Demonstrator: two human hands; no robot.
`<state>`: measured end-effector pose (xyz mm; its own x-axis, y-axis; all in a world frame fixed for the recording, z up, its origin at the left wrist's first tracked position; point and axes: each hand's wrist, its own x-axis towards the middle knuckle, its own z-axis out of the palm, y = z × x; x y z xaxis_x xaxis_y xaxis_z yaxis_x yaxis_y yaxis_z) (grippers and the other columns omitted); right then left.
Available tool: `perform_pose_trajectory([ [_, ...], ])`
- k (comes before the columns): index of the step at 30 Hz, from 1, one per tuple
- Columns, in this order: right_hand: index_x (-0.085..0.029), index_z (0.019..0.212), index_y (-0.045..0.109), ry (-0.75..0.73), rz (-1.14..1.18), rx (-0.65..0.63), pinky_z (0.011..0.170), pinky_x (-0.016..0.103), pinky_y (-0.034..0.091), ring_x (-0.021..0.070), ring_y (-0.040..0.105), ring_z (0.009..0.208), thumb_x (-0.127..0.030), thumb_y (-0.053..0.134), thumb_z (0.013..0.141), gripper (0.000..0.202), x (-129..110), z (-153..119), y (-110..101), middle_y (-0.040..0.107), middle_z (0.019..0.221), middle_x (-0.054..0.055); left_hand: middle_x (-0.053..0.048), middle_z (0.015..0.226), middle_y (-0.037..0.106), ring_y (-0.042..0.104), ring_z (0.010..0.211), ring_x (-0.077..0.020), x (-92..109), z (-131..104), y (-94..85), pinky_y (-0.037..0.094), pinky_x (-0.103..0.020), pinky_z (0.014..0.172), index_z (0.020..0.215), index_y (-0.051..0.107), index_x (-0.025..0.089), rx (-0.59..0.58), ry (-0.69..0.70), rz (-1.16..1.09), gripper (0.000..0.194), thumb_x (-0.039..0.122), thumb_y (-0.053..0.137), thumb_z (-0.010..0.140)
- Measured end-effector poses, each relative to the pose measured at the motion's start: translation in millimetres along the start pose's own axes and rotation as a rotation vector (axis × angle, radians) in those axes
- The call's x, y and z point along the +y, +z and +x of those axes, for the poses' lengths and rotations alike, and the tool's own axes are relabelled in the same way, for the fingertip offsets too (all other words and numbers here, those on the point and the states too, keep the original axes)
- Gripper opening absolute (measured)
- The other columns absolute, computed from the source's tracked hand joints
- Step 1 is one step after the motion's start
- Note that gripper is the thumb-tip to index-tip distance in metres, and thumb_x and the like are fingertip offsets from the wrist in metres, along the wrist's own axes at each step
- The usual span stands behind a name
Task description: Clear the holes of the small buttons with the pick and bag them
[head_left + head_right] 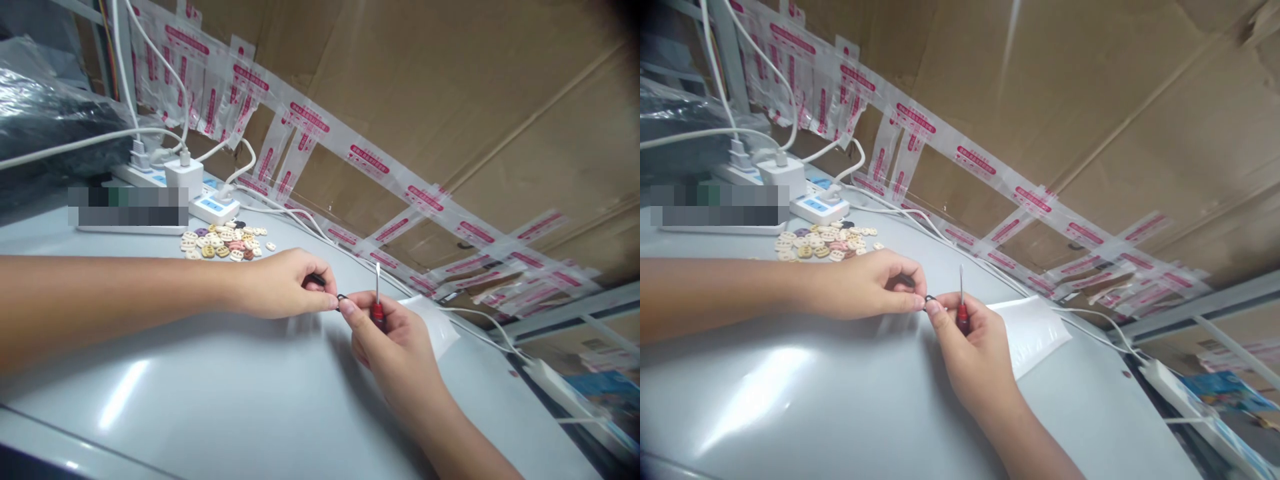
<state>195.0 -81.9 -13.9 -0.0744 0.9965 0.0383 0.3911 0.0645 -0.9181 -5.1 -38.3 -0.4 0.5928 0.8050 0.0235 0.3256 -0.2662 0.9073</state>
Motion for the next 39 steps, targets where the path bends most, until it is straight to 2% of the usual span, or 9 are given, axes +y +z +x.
perform_pose_trajectory([
  [6,-0.019,0.085,0.062,0.027,-0.006,0.019,0.042,0.023,0.02,0.0075,0.027,0.045,-0.055,0.069,0.082,0.037,2,3,0,0.034,0.051,-0.008,0.005,0.066,0.048,0.04,0.058,-0.0104,1,-1,-3.7,0.031,-0.023,0.052,0.086,0.062,0.02,-0.023,-0.034,0.003,0.022,0.042,0.058,0.083],
  [12,-0.019,0.082,0.06,0.064,0.028,0.072,0.042,0.023,0.018,0.0074,0.025,0.045,-0.054,0.072,0.078,0.038,-1,3,3,0.031,0.051,-0.009,0.005,0.062,0.041,0.041,0.059,-0.0129,-4,3,-9.2,0.031,-0.025,0.054,0.085,0.062,0.022,0.041,-0.083,0.014,0.024,0.039,0.046,0.089],
  [16,-0.019,0.084,0.061,0.069,0.027,0.044,0.042,0.023,0.018,0.0074,0.025,0.045,-0.053,0.071,0.079,0.037,2,4,1,0.031,0.05,-0.009,0.004,0.066,0.048,0.046,0.065,-0.0141,-4,3,-7.8,0.034,-0.025,0.058,0.092,0.064,0.023,0.012,-0.073,0.09,0.023,0.033,0.044,0.088],
  [20,-0.019,0.086,0.062,0.059,-0.015,0.001,0.042,0.022,0.021,0.0074,0.026,0.046,-0.054,0.069,0.081,0.037,5,5,-1,0.032,0.053,-0.008,0.003,0.079,0.057,0.051,0.075,-0.0146,-2,2,-3.6,0.037,-0.024,0.064,0.09,0.065,0.022,0.0,-0.012,0.129,0.022,0.036,0.048,0.088],
  [25,-0.019,0.084,0.061,0.038,-0.03,-0.022,0.042,0.022,0.021,0.0071,0.027,0.046,-0.055,0.068,0.083,0.036,6,4,0,0.032,0.053,-0.008,0.005,0.069,0.048,0.041,0.061,-0.0104,-2,0,-1.8,0.033,-0.023,0.054,0.085,0.059,0.02,-0.042,0.011,0.125,0.021,0.04,0.053,0.086],
  [39,-0.019,0.083,0.061,0.054,-0.001,-0.01,0.042,0.022,0.02,0.0068,0.025,0.045,-0.056,0.07,0.081,0.038,5,3,-1,0.032,0.05,-0.009,0.006,0.067,0.046,0.04,0.061,-0.0096,-1,0,2.0,0.031,-0.023,0.055,0.087,0.062,0.019,0.014,0.004,0.093,0.021,0.039,0.056,0.085],
])
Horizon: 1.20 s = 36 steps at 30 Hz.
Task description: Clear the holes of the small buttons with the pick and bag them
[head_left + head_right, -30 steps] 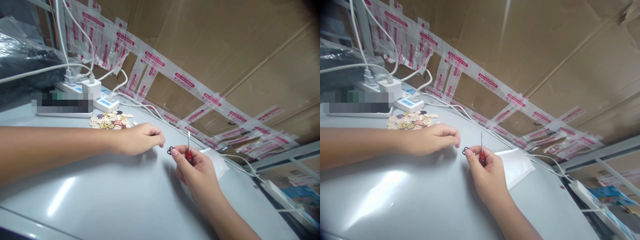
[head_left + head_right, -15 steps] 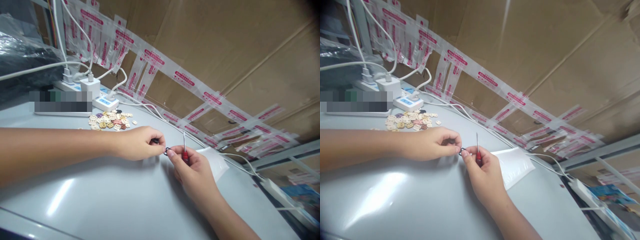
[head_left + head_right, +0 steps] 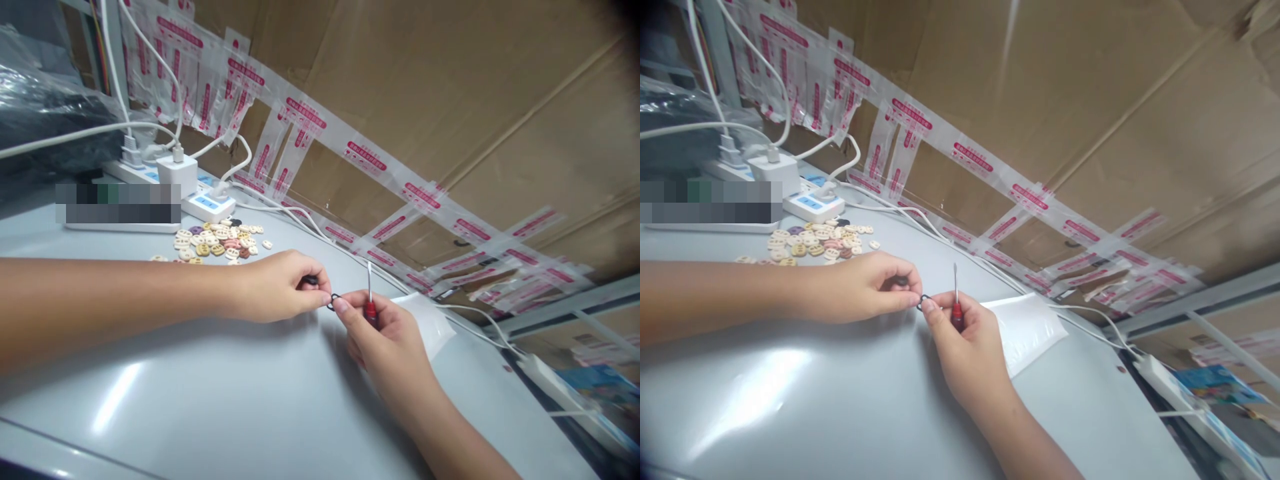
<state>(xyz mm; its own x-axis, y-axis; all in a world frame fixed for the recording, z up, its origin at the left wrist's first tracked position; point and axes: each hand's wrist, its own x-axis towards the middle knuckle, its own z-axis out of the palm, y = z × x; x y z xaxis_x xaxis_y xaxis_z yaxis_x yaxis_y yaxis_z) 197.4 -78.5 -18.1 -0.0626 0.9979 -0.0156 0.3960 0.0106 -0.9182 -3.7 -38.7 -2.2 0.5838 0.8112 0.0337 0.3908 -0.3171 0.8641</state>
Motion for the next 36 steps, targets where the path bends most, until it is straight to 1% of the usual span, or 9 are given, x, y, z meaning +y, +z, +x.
perform_pose_trajectory([
  [5,-0.019,0.082,0.061,0.002,0.033,0.007,0.042,0.021,0.018,0.0059,0.023,0.045,-0.056,0.071,0.08,0.038,-1.1,0.8,0.3,0.03,0.05,-0.01,0.005,0.069,0.047,0.04,0.061,-0.0098,1.2,-0.3,-3.4,0.031,-0.024,0.055,0.09,0.066,0.021,-0.016,-0.048,-0.019,0.025,0.043,0.057,0.084],
  [12,-0.019,0.084,0.062,-0.001,0.009,0.009,0.042,0.021,0.02,0.0058,0.025,0.045,-0.056,0.071,0.081,0.038,-0.2,0.2,0.3,0.032,0.052,-0.009,0.004,0.07,0.052,0.042,0.06,-0.01,-0.1,-0.6,-3.6,0.032,-0.024,0.054,0.088,0.066,0.02,-0.011,-0.061,-0.027,0.026,0.045,0.057,0.083],
  [20,-0.019,0.084,0.063,0.0,-0.004,0.009,0.043,0.022,0.02,0.0062,0.025,0.046,-0.056,0.07,0.081,0.038,0.1,-0.5,1.2,0.034,0.051,-0.009,0.006,0.065,0.049,0.041,0.058,-0.0091,-1.5,0.7,-2.0,0.031,-0.023,0.053,0.085,0.065,0.02,0.005,-0.016,-0.011,0.02,0.039,0.059,0.081],
  [28,-0.018,0.085,0.063,0.008,-0.013,0.008,0.042,0.023,0.02,0.0072,0.025,0.045,-0.056,0.07,0.081,0.039,0.3,0.3,2.3,0.034,0.05,-0.009,0.005,0.066,0.051,0.043,0.061,-0.0092,0.6,0.6,-0.9,0.033,-0.022,0.056,0.083,0.064,0.019,0.016,0.014,-0.014,0.015,0.033,0.059,0.079],
  [33,-0.018,0.084,0.063,0.006,-0.024,0.015,0.042,0.023,0.02,0.0077,0.026,0.045,-0.056,0.07,0.081,0.038,-1.0,-1.3,2.5,0.034,0.05,-0.008,0.005,0.066,0.049,0.042,0.06,-0.0099,0.7,0.2,-1.0,0.033,-0.023,0.055,0.082,0.065,0.019,0.02,-0.034,-0.048,0.017,0.035,0.06,0.077],
  [36,-0.018,0.084,0.064,-0.028,-0.06,0.04,0.041,0.022,0.018,0.0077,0.026,0.045,-0.054,0.069,0.081,0.037,-2.2,-2.3,3.1,0.034,0.052,-0.007,0.005,0.066,0.049,0.042,0.06,-0.01,0.7,0.0,-1.4,0.032,-0.023,0.055,0.082,0.066,0.019,0.022,-0.054,-0.059,0.018,0.034,0.061,0.076],
])
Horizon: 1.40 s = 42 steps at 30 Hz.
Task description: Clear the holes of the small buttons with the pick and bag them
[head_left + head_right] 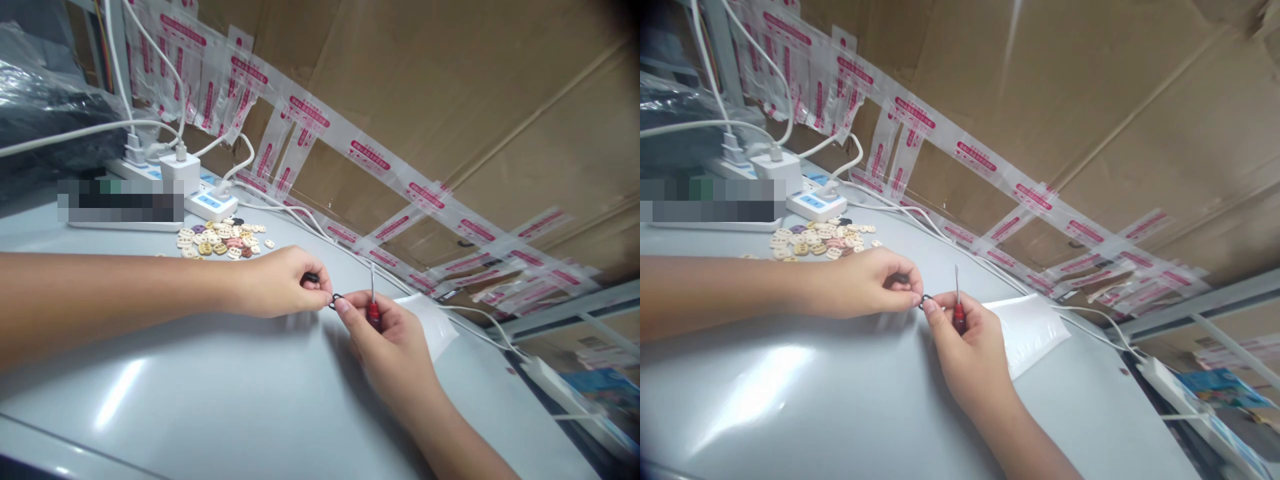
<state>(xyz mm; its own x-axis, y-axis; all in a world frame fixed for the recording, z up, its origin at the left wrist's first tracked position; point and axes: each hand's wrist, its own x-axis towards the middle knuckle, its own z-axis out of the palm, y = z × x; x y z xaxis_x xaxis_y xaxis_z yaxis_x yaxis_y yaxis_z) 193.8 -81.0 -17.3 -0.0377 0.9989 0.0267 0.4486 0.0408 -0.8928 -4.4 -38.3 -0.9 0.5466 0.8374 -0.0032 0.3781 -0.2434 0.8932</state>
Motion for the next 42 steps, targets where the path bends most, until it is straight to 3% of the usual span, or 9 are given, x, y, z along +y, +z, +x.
perform_pose_trajectory([
  [13,-0.018,0.081,0.066,-0.09,-0.106,0.043,0.042,0.023,0.021,0.0088,0.029,0.046,-0.052,0.067,0.082,0.034,-4,-1,1,0.036,0.053,-0.006,0.005,0.065,0.045,0.04,0.059,-0.0101,-4,3,0.6,0.031,-0.024,0.054,0.081,0.069,0.02,0.024,-0.013,-0.049,0.018,0.034,0.064,0.072],
  [23,-0.018,0.081,0.065,-0.074,-0.051,0.038,0.041,0.023,0.02,0.0085,0.027,0.045,-0.052,0.068,0.081,0.035,-3,-2,1,0.034,0.052,-0.006,0.005,0.069,0.052,0.043,0.06,-0.0108,6,-3,-3.4,0.029,-0.024,0.055,0.084,0.069,0.022,-0.005,-0.168,-0.164,0.022,0.035,0.07,0.067],
  [32,-0.018,0.082,0.064,-0.023,-0.001,0.003,0.041,0.023,0.019,0.0079,0.027,0.045,-0.055,0.068,0.082,0.037,-3,-1,1,0.036,0.052,-0.007,0.004,0.073,0.057,0.046,0.063,-0.0113,6,-3,-2.8,0.029,-0.025,0.056,0.085,0.068,0.021,-0.011,-0.169,-0.161,0.021,0.034,0.069,0.069],
  [42,-0.018,0.084,0.063,0.02,0.106,-0.005,0.041,0.023,0.02,0.0076,0.027,0.044,-0.053,0.071,0.08,0.035,2,-1,2,0.035,0.051,-0.008,0.006,0.067,0.049,0.041,0.058,-0.0098,4,-2,-1.9,0.028,-0.024,0.053,0.085,0.067,0.021,-0.023,-0.175,-0.222,0.023,0.037,0.072,0.07],
])
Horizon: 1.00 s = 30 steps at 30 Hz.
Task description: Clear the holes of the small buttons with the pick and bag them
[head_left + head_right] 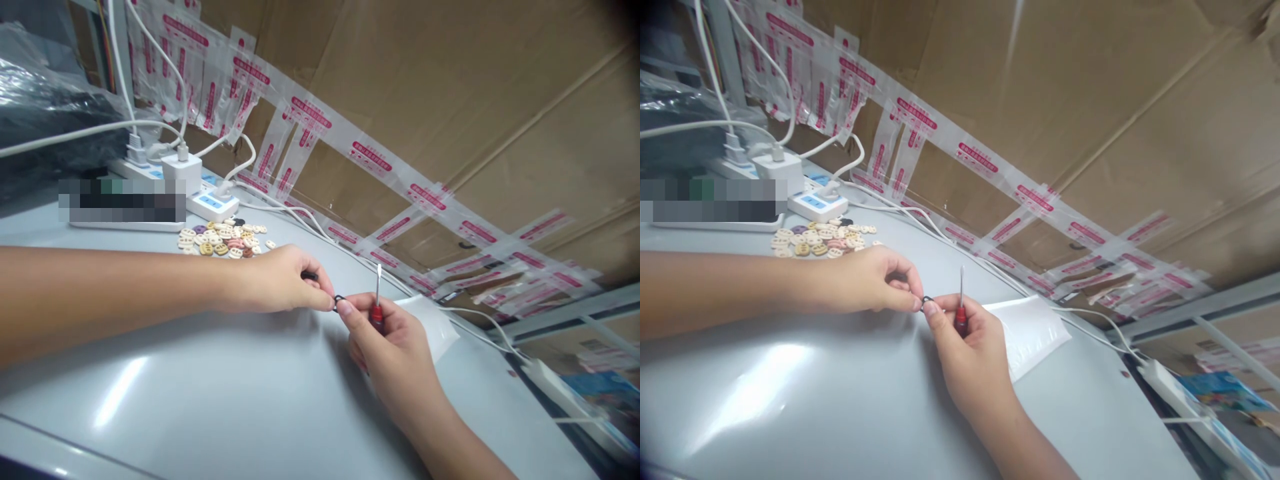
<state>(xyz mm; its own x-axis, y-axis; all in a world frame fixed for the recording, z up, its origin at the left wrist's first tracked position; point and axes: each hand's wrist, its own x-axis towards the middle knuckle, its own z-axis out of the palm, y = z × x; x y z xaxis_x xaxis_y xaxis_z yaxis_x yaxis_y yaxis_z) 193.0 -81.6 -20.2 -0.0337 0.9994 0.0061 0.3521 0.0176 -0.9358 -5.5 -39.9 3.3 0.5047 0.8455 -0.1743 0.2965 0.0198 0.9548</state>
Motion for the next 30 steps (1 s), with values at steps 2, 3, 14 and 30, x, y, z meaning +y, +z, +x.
perform_pose_trajectory([
  [2,-0.018,0.084,0.063,-0.001,0.019,-0.003,0.041,0.023,0.02,0.0074,0.027,0.043,-0.052,0.072,0.08,0.035,0,0,0,0.035,0.051,-0.008,0.006,0.069,0.05,0.042,0.059,-0.0097,-2,1,-0.2,0.028,-0.023,0.053,0.087,0.068,0.022,-0.008,0.014,0.005,0.024,0.039,0.072,0.071],
  [3,-0.018,0.084,0.063,-0.002,0.027,-0.004,0.041,0.023,0.02,0.0071,0.027,0.043,-0.052,0.072,0.08,0.035,-1,0,0,0.035,0.051,-0.008,0.005,0.07,0.051,0.042,0.06,-0.0096,-2,2,-0.3,0.029,-0.023,0.054,0.088,0.068,0.022,-0.012,0.015,0.005,0.025,0.041,0.072,0.071],
  [14,-0.018,0.083,0.062,0.013,0.036,0.02,0.042,0.022,0.02,0.0058,0.028,0.044,-0.052,0.072,0.08,0.036,-1,2,-1,0.036,0.054,-0.008,0.005,0.069,0.052,0.044,0.059,-0.0102,-1,2,-3.1,0.032,-0.023,0.053,0.089,0.069,0.022,-0.021,0.008,0.03,0.029,0.047,0.069,0.075],
  [30,-0.019,0.08,0.059,0.095,0.154,-0.009,0.039,0.021,0.017,0.0047,0.023,0.04,-0.054,0.076,0.075,0.04,-4,0,4,0.031,0.047,-0.01,0.006,0.066,0.043,0.038,0.058,-0.009,-11,8,1.1,0.028,-0.023,0.052,0.085,0.069,0.022,0.051,0.102,0.092,0.022,0.042,0.066,0.076],
])
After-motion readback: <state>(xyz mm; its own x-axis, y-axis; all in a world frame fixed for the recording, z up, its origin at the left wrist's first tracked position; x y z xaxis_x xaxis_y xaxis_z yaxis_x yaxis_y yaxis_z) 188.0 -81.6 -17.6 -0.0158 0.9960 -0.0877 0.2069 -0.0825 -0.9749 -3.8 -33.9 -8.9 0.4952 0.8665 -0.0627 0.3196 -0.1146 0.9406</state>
